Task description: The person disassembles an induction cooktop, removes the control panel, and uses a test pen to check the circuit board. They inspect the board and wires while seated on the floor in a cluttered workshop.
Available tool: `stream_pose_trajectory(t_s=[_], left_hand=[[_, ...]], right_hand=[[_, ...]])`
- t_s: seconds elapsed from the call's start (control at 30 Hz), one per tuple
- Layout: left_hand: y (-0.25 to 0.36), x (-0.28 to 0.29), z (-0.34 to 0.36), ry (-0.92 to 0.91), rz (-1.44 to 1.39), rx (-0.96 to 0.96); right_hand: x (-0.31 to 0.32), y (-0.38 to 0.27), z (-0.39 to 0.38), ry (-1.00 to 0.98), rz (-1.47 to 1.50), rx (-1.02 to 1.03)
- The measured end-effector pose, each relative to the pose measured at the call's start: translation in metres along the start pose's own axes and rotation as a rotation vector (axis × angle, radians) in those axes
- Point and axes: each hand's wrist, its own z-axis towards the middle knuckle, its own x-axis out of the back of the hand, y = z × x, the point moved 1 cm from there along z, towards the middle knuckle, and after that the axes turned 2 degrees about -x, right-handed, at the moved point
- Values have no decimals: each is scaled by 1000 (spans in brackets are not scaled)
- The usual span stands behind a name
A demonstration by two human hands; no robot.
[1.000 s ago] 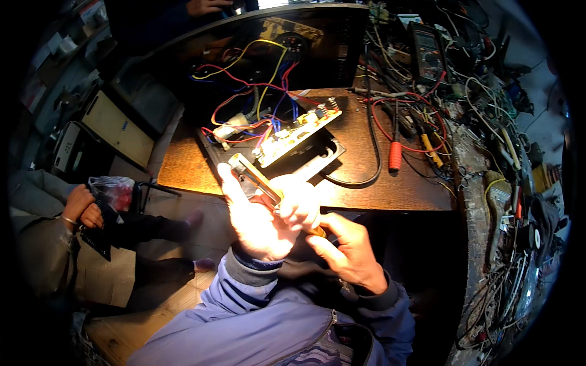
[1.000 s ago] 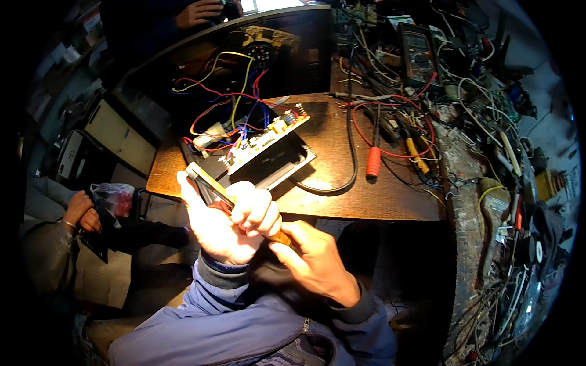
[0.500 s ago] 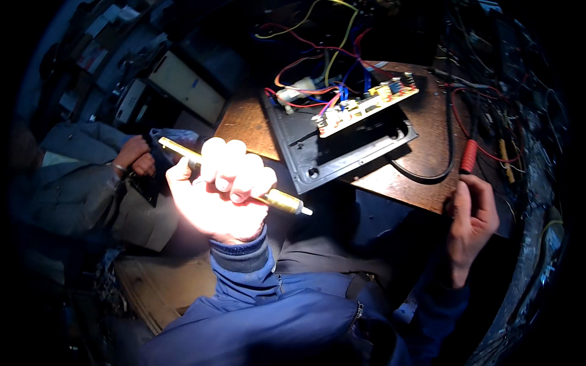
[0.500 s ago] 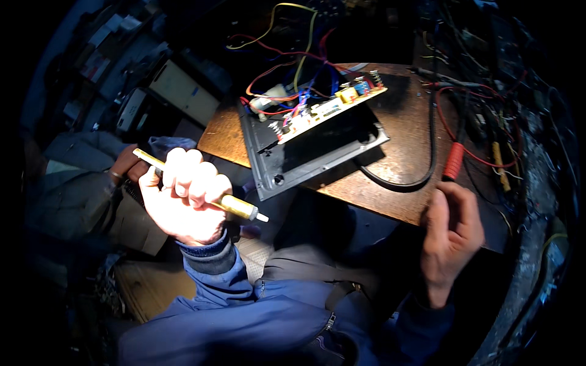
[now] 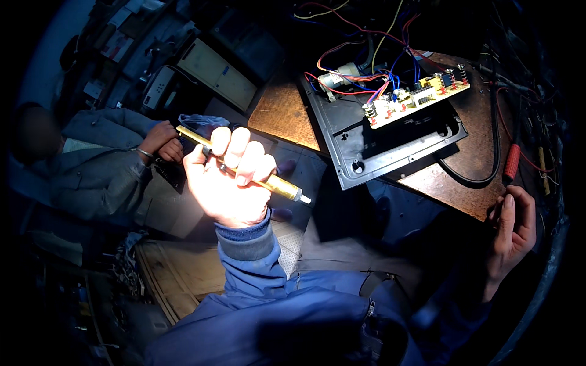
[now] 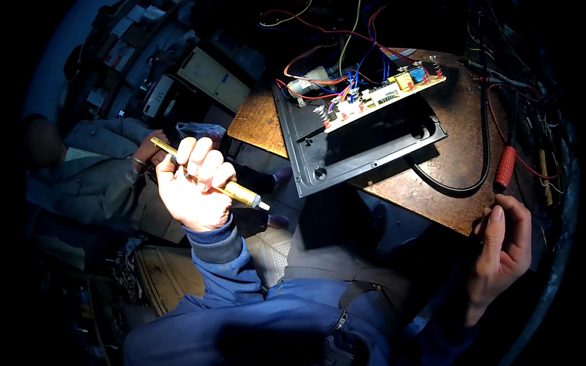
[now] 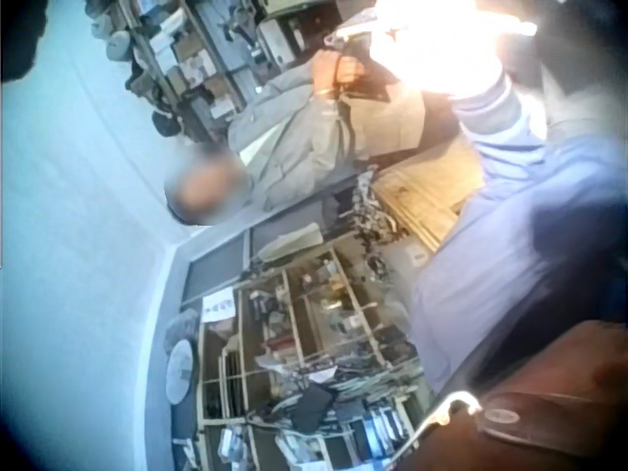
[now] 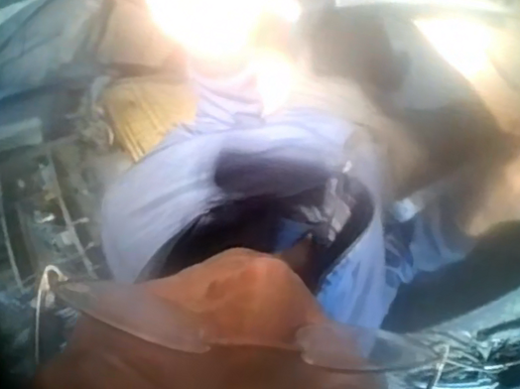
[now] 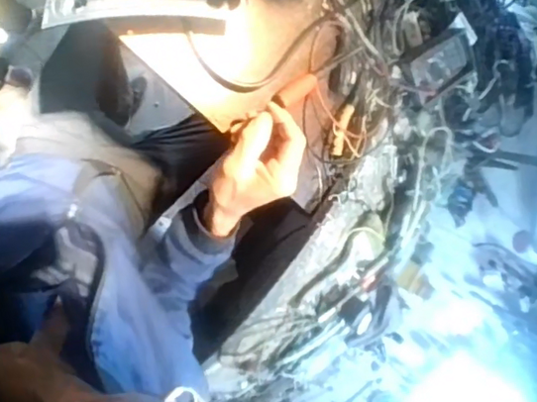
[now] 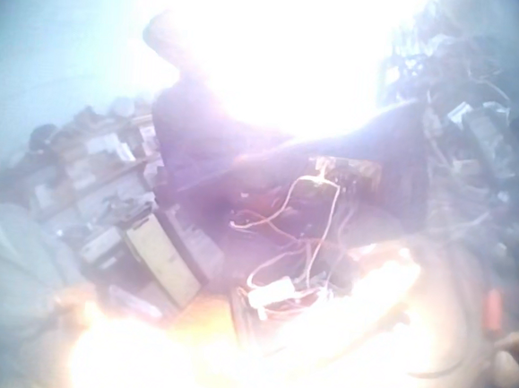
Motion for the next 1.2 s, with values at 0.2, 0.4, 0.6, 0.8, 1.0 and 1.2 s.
stream_pose_trajectory(t_s=[0.2, 0.4, 0.6, 0.8, 1.0, 1.2], left_hand=[[11, 4, -4, 40, -118, -20], [16, -6, -8, -51, -27, -56], [13, -1, -10, -1, -101, -63], [-3, 10, -16, 126, 2, -88], [-11, 26, -30, 114, 43, 34], [-14, 31, -26, 96, -63, 67]], right_hand=[[3, 8, 0, -8, -39, 28], [4, 8, -2, -31, -53, 47], [2, 9, -1, -35, -42, 28], [0, 0, -3, -17, -43, 24], [0, -1, -4, -8, 5, -7], [-1, 0, -4, -24, -13, 33]])
